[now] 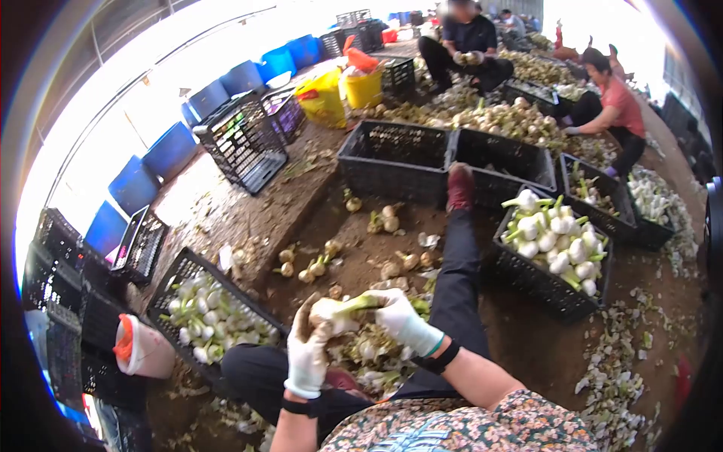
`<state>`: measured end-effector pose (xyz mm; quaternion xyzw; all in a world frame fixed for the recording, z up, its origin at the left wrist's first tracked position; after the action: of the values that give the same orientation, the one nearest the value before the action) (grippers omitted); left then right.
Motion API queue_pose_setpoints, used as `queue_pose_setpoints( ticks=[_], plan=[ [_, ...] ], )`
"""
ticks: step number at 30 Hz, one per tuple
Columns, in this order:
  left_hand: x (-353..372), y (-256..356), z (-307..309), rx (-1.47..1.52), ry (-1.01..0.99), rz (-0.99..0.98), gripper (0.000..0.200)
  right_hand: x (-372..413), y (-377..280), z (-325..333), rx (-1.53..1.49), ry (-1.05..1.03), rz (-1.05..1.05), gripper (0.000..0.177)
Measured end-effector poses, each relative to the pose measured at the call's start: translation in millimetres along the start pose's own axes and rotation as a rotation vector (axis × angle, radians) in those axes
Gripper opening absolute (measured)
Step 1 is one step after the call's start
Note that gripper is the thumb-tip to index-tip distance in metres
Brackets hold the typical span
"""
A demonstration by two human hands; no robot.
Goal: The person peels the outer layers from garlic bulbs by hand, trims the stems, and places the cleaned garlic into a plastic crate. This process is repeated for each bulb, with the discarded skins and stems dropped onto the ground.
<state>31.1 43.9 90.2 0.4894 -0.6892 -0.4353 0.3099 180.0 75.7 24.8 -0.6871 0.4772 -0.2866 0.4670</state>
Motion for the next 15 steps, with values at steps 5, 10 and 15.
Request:
queue_pose_setpoints(
  ticks=[5,10,15],
  plan=[
    [-1,-4,10,-0.46,0.095,-0.22,0.069,13,-45,-34,0.504,0.034,0.196,0.027],
    [2,-11,-5,0.014,-0.089,0.013,0.067,-3,48,49,-0.659,0.361,0.004,0.024],
    [4,-21,20,0.036,-0.065,-0.027,0.084,1,27,56,1.342,0.135,-0.283,0.071]
  ],
)
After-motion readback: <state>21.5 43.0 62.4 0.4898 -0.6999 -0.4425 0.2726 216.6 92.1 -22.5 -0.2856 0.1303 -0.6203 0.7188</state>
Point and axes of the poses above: each hand's wrist, its own x-axis away from the middle knuckle, its own z-axis out of the back of the hand, y = z × x, the point moved 10 cm from there along -x, towards the middle knuckle, and after that the axes turned 10 degrees about -y, right-handed, at the moved point
